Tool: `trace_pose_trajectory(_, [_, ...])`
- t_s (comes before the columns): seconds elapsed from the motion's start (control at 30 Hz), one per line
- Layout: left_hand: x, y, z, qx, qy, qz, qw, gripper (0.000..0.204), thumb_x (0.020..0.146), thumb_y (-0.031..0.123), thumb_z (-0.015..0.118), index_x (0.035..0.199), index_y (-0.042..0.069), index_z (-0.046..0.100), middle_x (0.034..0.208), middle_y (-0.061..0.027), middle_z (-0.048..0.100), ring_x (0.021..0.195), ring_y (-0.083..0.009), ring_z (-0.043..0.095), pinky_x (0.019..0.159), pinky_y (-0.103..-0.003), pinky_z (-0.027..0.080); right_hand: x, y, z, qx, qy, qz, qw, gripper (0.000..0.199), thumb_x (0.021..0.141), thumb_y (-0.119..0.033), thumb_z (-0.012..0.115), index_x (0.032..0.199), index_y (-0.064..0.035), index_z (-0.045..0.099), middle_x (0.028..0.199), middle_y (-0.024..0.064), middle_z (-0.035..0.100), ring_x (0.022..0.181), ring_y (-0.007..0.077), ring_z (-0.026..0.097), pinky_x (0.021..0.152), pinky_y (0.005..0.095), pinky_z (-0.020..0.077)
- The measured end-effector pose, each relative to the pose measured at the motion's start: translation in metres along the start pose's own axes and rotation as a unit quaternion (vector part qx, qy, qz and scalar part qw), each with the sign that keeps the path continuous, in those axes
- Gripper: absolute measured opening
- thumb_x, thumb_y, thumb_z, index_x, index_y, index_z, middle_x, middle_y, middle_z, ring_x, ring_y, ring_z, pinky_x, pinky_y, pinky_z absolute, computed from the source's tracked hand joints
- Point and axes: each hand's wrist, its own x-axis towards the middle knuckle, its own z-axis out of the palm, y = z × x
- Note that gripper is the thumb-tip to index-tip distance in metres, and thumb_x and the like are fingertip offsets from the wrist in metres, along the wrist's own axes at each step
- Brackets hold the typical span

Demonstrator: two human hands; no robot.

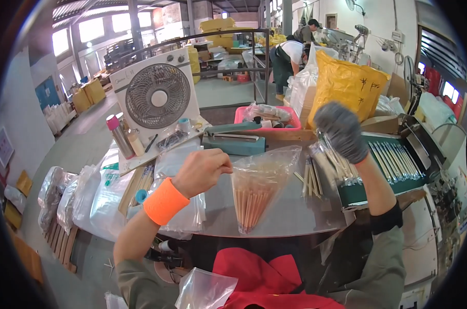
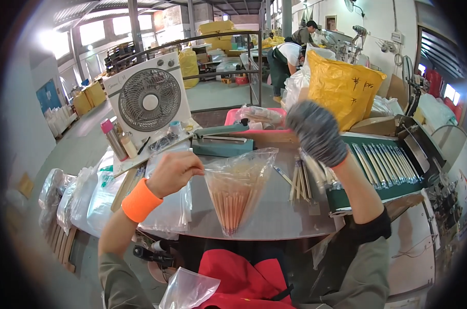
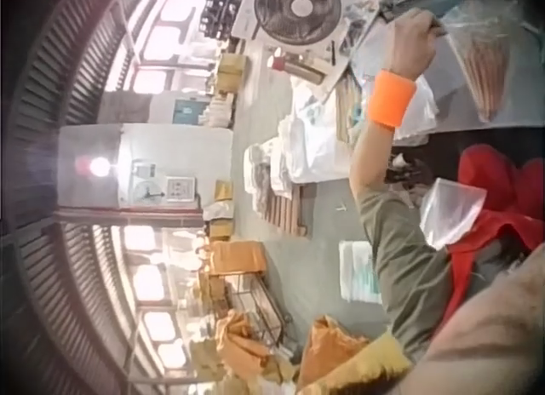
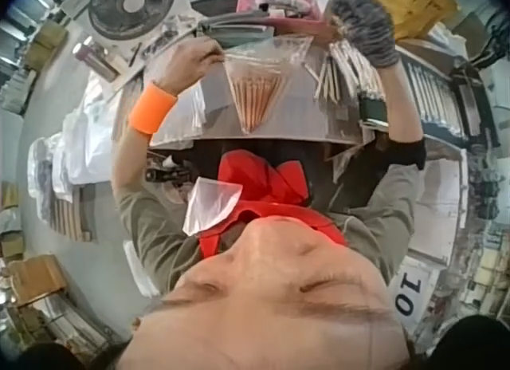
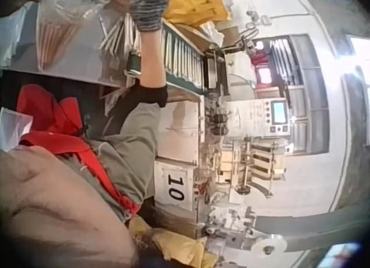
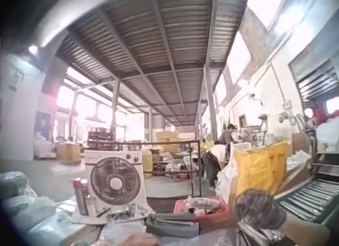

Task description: Packaging bunches of sticks into plastic bags and sealing them using a heat sealer.

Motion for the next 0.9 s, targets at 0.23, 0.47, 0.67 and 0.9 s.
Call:
trace_pose_trajectory(0.23, [-0.013, 0.027, 0.056, -0.338, 0.201, -0.211, 0.895, 0.013, 0.071, -0.003, 0.064, 0.083, -0.001, 0.059, 0.08, -0.005, 0.061, 0.073, -0.0129, 0.059, 0.068, -0.024, 0.048, -0.015, -0.099, 0.093, 0.127, -0.082, -0.052, 0.987, 0.03, 0.073, -0.032, 0.059, 0.092, -0.0095, 0.057, 0.079, 0.0086, 0.058, 0.062, 0.0244, 0.059, 0.053, 0.0364, 0.0472])
trace_pose_trajectory(0.47, [-0.057, -0.014, 0.158, -0.356, 0.3, -0.248, 0.85, 0.062, 0.062, 0.01, 0.08, 0.113, 0.0, 0.048, 0.093, -0.0054, 0.063, 0.09, -0.0209, 0.06, 0.085, -0.03, 0.046, 0.021, -0.102, 0.144, 0.092, 0.108, -0.256, 0.956, 0.014, 0.072, -0.021, 0.054, 0.083, -0.0136, 0.059, 0.07, 0.0043, 0.058, 0.057, 0.0197, 0.058, 0.048, 0.0354, 0.0442])
trace_pose_trajectory(0.67, [-0.008, -0.11, 0.167, -0.529, 0.111, -0.481, 0.691, 0.022, 0.078, 0.015, 0.066, 0.091, -0.002, 0.062, 0.085, -0.0065, 0.064, 0.073, -0.0144, 0.062, 0.065, -0.028, 0.05, 0.07, -0.04, 0.314, 0.104, -0.133, -0.083, 0.982, 0.026, 0.07, -0.026, 0.057, 0.09, -0.0102, 0.06, 0.08, 0.013, 0.061, 0.076, 0.0256, 0.061, 0.06, 0.0381, 0.0472])
trace_pose_trajectory(0.9, [-0.004, -0.209, 0.226, -0.616, 0.048, -0.527, 0.584, 0.03, 0.08, 0.02, 0.066, 0.096, -0.005, 0.062, 0.083, -0.009, 0.065, 0.067, -0.0168, 0.062, 0.061, -0.029, 0.051, 0.061, 0.009, 0.387, 0.266, -0.1, 0.229, 0.931, 0.034, 0.076, -0.035, 0.063, 0.097, -0.0073, 0.061, 0.095, 0.0143, 0.062, 0.087, 0.0267, 0.06, 0.078, 0.0363, 0.0472])
